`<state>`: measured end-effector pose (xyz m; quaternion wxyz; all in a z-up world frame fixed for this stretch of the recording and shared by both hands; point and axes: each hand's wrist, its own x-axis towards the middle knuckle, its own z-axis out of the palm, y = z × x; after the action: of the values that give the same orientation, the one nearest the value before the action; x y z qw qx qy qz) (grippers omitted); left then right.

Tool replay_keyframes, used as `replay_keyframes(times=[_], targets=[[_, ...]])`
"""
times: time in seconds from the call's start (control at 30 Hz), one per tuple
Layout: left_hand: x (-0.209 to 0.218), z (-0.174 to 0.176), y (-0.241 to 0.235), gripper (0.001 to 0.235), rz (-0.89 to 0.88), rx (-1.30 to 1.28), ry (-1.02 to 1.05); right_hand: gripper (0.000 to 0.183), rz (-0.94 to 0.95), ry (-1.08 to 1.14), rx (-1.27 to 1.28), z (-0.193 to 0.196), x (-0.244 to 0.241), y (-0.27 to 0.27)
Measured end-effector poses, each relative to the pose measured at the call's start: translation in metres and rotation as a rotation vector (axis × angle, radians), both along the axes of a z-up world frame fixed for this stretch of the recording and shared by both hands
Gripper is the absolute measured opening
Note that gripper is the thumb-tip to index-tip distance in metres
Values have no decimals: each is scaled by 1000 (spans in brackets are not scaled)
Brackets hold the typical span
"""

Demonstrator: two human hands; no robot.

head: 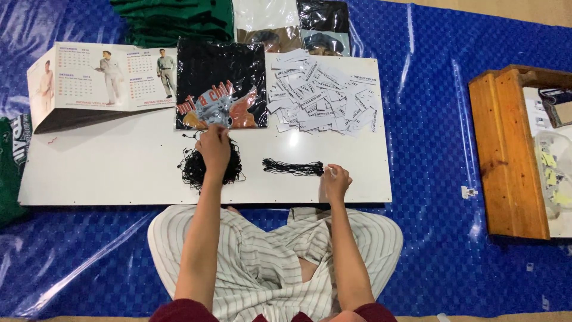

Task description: Sorting and aligning individual black strings from a pile into a neat row on a flat surface.

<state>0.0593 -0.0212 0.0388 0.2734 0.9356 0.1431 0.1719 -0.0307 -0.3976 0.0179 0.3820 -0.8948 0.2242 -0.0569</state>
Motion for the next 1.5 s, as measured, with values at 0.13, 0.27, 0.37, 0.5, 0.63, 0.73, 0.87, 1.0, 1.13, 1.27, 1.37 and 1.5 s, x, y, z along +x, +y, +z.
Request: replay_keyframes(times=[0.13,0.27,0.37,0.5,0.63,0.73,0.87,1.0,1.13,1.27,1.37,1.5], targets=[[-35,112,12,15,-92,-331,-381,16,-45,-63,117,17,-6,10],[-72,152,11,7,-124,-419,-446,21,-12,-169,180,33,-14,28],[-86,136,-6,7,-231,-453,-332,24,93,-249,316,48,-17,50],[-98,52,-49,19,-448,-441,-190,24,322,-223,458,34,-22,82],[-118,29,-98,11,-575,-496,-83,23,415,-232,562,58,-40,108],[-125,18,-114,12,-584,-441,-45,19,319,-202,642,47,-44,101],[-127,17,-122,12,-697,-341,-34,9,283,-147,607,45,-49,83],[-117,-19,-124,13,-673,-200,-5,11,199,-199,559,44,-47,71],[-105,-36,-95,11,-577,-108,-3,14,54,-176,508,35,-39,36],[-93,-39,-72,11,-504,5,52,20,-50,-96,426,1,-22,7],[-87,-35,-74,11,-472,61,56,23,-76,-32,398,11,-19,15],[-79,-47,-79,6,-448,134,22,24,-62,2,264,21,-10,20]])
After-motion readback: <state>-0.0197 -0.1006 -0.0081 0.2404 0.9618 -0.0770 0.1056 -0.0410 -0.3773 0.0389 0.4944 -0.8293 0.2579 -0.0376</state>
